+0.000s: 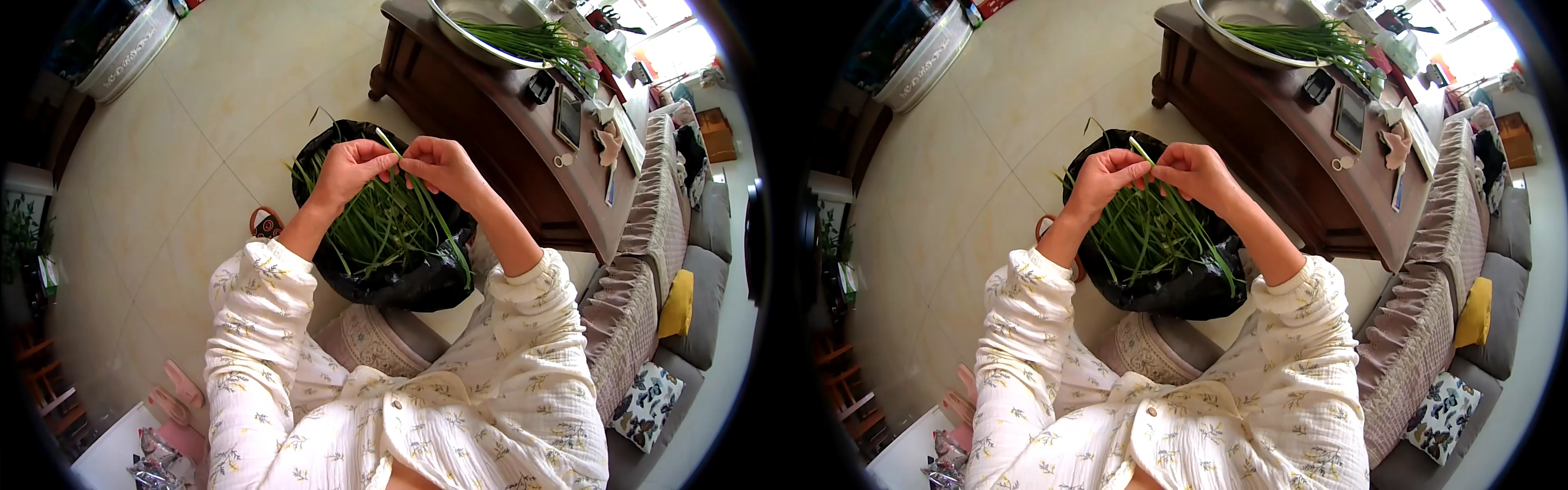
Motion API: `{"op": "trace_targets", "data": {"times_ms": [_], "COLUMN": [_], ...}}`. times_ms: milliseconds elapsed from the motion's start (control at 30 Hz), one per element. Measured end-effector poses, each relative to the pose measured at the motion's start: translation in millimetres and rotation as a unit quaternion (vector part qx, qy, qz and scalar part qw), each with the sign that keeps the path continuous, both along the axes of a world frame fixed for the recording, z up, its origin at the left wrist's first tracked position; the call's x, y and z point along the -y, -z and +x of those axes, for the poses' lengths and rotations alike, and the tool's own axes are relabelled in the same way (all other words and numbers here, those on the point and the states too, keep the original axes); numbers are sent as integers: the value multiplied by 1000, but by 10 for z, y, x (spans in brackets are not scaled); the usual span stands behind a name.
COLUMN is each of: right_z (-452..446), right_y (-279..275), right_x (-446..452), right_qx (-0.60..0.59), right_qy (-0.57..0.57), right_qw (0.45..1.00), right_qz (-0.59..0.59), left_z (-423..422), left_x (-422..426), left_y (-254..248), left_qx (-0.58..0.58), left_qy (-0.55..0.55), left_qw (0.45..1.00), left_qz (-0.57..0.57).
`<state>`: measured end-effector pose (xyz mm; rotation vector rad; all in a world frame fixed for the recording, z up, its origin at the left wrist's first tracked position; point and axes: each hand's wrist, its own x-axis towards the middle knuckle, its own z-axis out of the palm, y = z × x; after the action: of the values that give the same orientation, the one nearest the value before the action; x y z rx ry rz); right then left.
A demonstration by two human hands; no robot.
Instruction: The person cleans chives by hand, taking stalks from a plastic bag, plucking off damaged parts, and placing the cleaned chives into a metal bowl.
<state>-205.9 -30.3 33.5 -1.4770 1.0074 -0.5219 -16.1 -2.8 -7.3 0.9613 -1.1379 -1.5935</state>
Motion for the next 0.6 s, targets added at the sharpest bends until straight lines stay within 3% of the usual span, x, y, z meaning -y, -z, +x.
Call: {"op": "trace_targets", "data": {"times_ms": [600], "right_z": [-89], "right_y": [34], "right_x": [51], "right_qx": [-16], "right_qy": [-36], "right_qw": [996], "right_qz": [81], "left_z": [-119], "left_x": [-100], "left_y": [57], "left_qx": [235], "left_qy": [-161], "left_qw": [948], "left_qz": [-141]}}
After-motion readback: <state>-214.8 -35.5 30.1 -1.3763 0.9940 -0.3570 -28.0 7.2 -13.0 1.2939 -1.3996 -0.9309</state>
